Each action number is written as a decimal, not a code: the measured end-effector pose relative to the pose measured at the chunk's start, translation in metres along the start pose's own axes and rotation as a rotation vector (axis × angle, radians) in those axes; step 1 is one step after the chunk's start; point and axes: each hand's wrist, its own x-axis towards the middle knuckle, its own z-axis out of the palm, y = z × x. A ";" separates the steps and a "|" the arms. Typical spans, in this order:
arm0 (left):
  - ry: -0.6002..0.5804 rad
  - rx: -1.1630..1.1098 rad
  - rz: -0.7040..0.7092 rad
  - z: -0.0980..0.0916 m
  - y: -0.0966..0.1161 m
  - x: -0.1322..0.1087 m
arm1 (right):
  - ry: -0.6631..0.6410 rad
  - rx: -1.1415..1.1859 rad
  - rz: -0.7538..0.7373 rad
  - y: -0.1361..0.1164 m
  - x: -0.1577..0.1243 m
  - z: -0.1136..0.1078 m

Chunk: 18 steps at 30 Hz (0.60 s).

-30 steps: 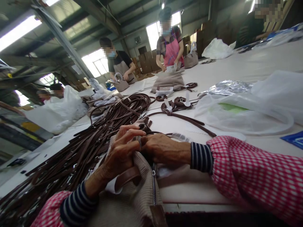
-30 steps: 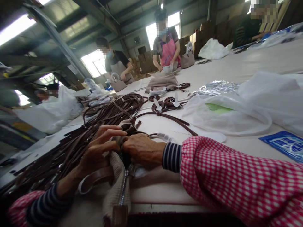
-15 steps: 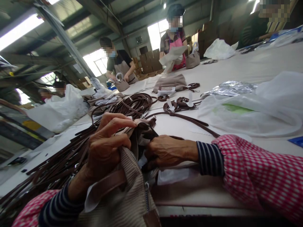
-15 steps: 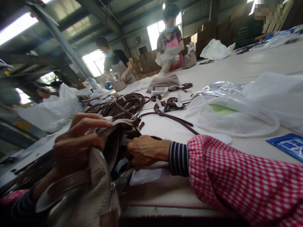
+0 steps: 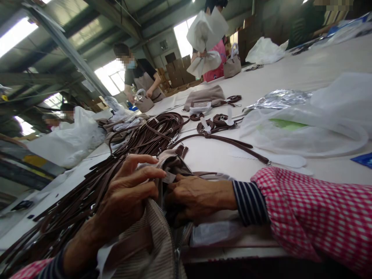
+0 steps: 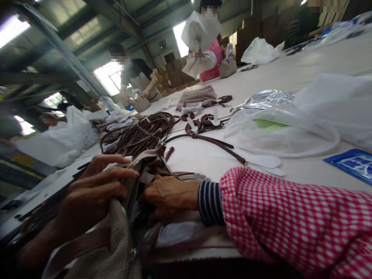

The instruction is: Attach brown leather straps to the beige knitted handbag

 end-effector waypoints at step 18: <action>-0.844 0.166 0.179 -0.024 -0.004 0.031 | 0.300 -0.284 0.194 0.006 -0.016 0.042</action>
